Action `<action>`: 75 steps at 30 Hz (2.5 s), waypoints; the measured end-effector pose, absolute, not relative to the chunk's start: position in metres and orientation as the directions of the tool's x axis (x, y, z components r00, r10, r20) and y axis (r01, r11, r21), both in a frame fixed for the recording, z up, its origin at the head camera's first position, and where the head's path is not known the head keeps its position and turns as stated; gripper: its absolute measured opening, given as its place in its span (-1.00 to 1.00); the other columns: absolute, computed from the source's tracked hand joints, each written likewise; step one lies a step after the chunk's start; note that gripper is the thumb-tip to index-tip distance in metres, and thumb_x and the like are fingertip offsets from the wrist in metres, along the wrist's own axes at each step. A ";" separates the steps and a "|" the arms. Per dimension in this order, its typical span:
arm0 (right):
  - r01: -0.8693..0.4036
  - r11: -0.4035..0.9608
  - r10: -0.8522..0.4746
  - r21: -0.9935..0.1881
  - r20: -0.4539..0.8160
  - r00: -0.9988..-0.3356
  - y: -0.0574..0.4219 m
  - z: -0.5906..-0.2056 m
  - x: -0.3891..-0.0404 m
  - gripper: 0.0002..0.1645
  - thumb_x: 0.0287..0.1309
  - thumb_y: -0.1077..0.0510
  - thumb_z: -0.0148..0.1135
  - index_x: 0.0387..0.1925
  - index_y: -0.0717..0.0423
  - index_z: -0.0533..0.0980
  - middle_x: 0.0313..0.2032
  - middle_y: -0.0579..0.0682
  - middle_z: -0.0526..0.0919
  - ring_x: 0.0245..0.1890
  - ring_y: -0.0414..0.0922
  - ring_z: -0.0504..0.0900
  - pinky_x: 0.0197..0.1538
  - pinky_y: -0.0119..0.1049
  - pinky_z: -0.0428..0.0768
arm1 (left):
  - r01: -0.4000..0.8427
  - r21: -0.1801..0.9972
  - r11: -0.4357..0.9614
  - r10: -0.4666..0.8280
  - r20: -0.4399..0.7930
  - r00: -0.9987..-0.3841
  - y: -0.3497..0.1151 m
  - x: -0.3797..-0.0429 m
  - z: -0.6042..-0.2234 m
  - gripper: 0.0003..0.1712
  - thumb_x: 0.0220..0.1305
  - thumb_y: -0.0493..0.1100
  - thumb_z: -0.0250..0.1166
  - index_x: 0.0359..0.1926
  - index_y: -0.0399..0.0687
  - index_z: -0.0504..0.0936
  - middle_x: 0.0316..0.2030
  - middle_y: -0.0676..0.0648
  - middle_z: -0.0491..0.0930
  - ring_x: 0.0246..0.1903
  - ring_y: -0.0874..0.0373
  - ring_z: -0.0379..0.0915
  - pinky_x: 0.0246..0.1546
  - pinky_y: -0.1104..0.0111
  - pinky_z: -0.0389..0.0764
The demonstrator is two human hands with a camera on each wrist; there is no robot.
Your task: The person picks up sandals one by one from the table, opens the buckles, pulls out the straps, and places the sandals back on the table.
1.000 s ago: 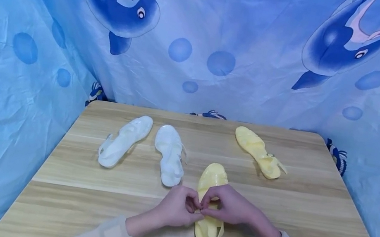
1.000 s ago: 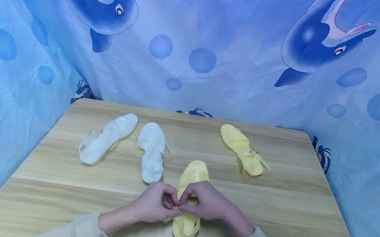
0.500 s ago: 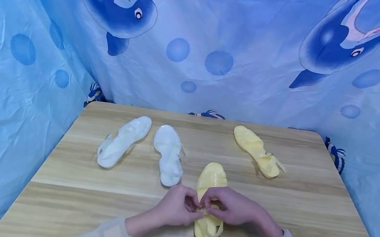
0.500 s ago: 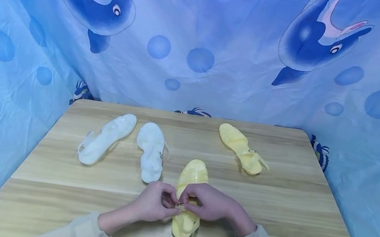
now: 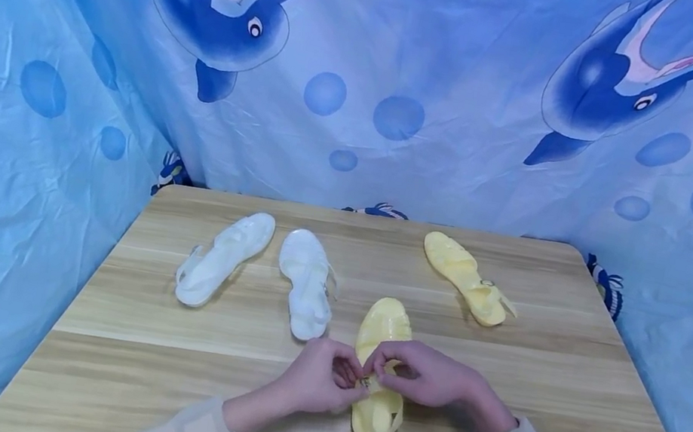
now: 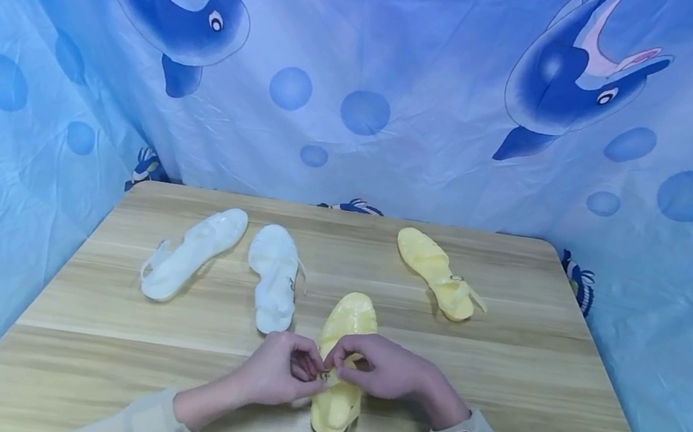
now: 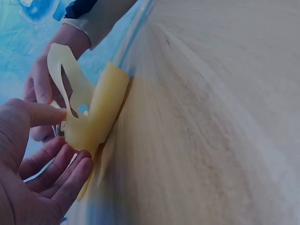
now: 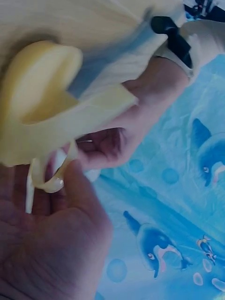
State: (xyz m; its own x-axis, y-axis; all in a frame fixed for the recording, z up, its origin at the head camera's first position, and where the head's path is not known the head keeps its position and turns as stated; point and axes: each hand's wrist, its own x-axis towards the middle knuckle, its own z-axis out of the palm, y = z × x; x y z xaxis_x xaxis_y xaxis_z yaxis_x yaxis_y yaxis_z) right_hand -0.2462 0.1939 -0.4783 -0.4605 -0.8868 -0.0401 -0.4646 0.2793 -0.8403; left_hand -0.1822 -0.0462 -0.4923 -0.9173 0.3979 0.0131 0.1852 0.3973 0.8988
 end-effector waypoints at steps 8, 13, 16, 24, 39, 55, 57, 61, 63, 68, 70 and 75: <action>-0.433 0.328 -0.747 -0.840 0.050 -0.663 0.159 -0.470 -0.233 -0.85 0.54 -0.01 0.24 -0.06 -0.06 0.62 -0.05 -0.09 0.72 0.03 -0.16 0.72 0.03 -0.33 0.78 | 0.403 0.684 0.608 0.395 0.180 -0.901 -0.057 -0.180 -0.464 -0.39 -0.13 -0.10 0.69 -0.03 0.00 0.62 -0.24 0.06 0.68 -0.21 0.21 0.60 -0.12 0.40 0.73; -0.387 0.360 -0.676 -0.849 0.049 -0.736 0.167 -0.474 -0.229 -0.78 0.55 -0.01 0.22 0.04 -0.04 0.67 -0.02 -0.04 0.78 -0.02 -0.16 0.75 -0.03 -0.33 0.78 | 0.426 0.682 0.595 0.429 0.178 -0.885 -0.056 -0.187 -0.457 -0.36 -0.03 -0.07 0.63 0.11 -0.06 0.63 -0.17 -0.06 0.74 -0.17 0.03 0.67 -0.11 0.32 0.74; -0.403 0.404 -0.677 -0.821 0.028 -0.735 0.181 -0.480 -0.225 -0.86 0.51 0.06 0.28 -0.06 -0.04 0.69 -0.09 -0.12 0.80 -0.05 -0.25 0.74 0.00 -0.34 0.78 | 0.408 0.687 0.602 0.472 0.106 -0.875 -0.051 -0.189 -0.459 -0.52 0.11 -0.06 0.58 0.05 -0.11 0.74 -0.15 -0.07 0.81 -0.20 0.09 0.71 -0.13 0.41 0.72; -0.431 0.322 -0.742 -0.843 0.058 -0.668 0.190 -0.492 -0.224 -0.93 0.39 0.14 0.40 -0.21 -0.14 0.71 -0.19 -0.23 0.82 -0.09 -0.34 0.76 0.07 -0.29 0.80 | 0.317 0.758 0.570 0.477 0.009 -0.879 -0.042 -0.192 -0.472 -0.89 0.21 -0.18 0.57 -0.30 -0.13 0.86 -0.48 0.02 0.80 -0.56 0.54 0.52 -0.47 0.63 0.62; -0.395 0.269 -0.749 -0.879 0.067 -0.659 0.202 -0.496 -0.232 -0.94 0.36 0.15 0.44 -0.25 -0.08 0.68 -0.21 -0.13 0.82 -0.10 -0.31 0.77 0.08 -0.30 0.80 | 0.297 0.832 0.468 0.471 0.050 -0.881 -0.046 -0.196 -0.478 -0.91 0.21 -0.19 0.59 -0.36 -0.10 0.85 -0.41 -0.05 0.85 -0.49 0.45 0.67 -0.38 0.58 0.71; -0.448 0.296 -0.741 -0.844 0.094 -0.665 0.195 -0.495 -0.232 -0.98 0.38 0.11 0.43 -0.22 -0.08 0.70 -0.20 -0.21 0.82 -0.11 -0.33 0.76 0.02 -0.33 0.79 | 0.357 0.827 0.434 0.485 0.120 -0.866 -0.050 -0.197 -0.483 -0.89 0.20 -0.19 0.61 -0.36 -0.11 0.84 -0.41 -0.06 0.85 -0.47 0.49 0.66 -0.36 0.59 0.73; -0.459 0.311 -0.738 -0.832 0.093 -0.668 0.193 -0.493 -0.233 -0.97 0.37 0.08 0.44 -0.22 -0.17 0.71 -0.19 -0.26 0.82 -0.10 -0.34 0.77 0.03 -0.33 0.78 | 0.358 0.829 0.429 0.483 0.124 -0.867 -0.050 -0.197 -0.484 -0.89 0.19 -0.19 0.61 -0.37 -0.11 0.84 -0.41 -0.07 0.85 -0.47 0.48 0.67 -0.36 0.58 0.73; -0.445 0.326 -0.743 -0.834 0.065 -0.666 0.193 -0.492 -0.233 -0.92 0.37 0.10 0.44 -0.25 -0.22 0.72 -0.24 -0.23 0.84 -0.14 -0.36 0.75 0.07 -0.34 0.76 | 0.355 0.831 0.429 0.494 0.113 -0.862 -0.051 -0.198 -0.484 -0.89 0.20 -0.20 0.61 -0.38 -0.09 0.83 -0.42 -0.05 0.84 -0.47 0.48 0.67 -0.36 0.58 0.73; -0.446 0.334 -0.744 -0.830 0.058 -0.666 0.194 -0.492 -0.233 -0.90 0.36 0.14 0.43 -0.26 -0.19 0.72 -0.25 -0.20 0.84 -0.16 -0.37 0.73 0.05 -0.35 0.76 | 0.354 0.827 0.436 0.497 0.107 -0.861 -0.051 -0.198 -0.484 -0.89 0.20 -0.20 0.60 -0.39 -0.08 0.82 -0.42 -0.04 0.84 -0.47 0.49 0.65 -0.36 0.58 0.73; -0.461 0.323 -0.746 -0.826 0.078 -0.662 0.196 -0.495 -0.234 -0.91 0.34 0.20 0.43 -0.23 -0.09 0.70 -0.25 -0.18 0.80 -0.18 -0.36 0.72 -0.05 -0.36 0.76 | 0.360 0.821 0.443 0.490 0.114 -0.864 -0.052 -0.198 -0.484 -0.88 0.18 -0.21 0.61 -0.39 -0.09 0.81 -0.43 -0.04 0.83 -0.48 0.49 0.64 -0.37 0.58 0.72; -0.469 0.317 -0.746 -0.824 0.089 -0.660 0.194 -0.495 -0.235 -0.93 0.35 0.16 0.44 -0.19 -0.10 0.70 -0.23 -0.21 0.80 -0.18 -0.36 0.73 -0.09 -0.37 0.75 | 0.363 0.825 0.434 0.489 0.123 -0.864 -0.052 -0.198 -0.484 -0.88 0.18 -0.21 0.61 -0.38 -0.10 0.81 -0.42 -0.06 0.83 -0.48 0.48 0.65 -0.37 0.58 0.73; -0.478 0.322 -0.741 -0.817 0.097 -0.664 0.191 -0.494 -0.236 -0.95 0.37 0.07 0.44 -0.18 -0.19 0.75 -0.23 -0.29 0.83 -0.23 -0.40 0.71 -0.14 -0.41 0.72 | 0.369 0.830 0.419 0.496 0.132 -0.858 -0.053 -0.197 -0.484 -0.89 0.20 -0.21 0.60 -0.34 -0.13 0.82 -0.40 -0.07 0.84 -0.46 0.47 0.67 -0.36 0.57 0.74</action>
State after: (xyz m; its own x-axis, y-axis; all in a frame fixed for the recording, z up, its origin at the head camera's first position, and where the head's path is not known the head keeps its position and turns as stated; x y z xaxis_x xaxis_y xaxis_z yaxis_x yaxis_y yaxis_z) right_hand -0.2362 0.1913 -0.4936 -0.6641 -0.7414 0.0966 -0.4780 0.3216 -0.8174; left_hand -0.1974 -0.0525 -0.4844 -0.8582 0.4961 0.1316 0.3693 0.4188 0.8296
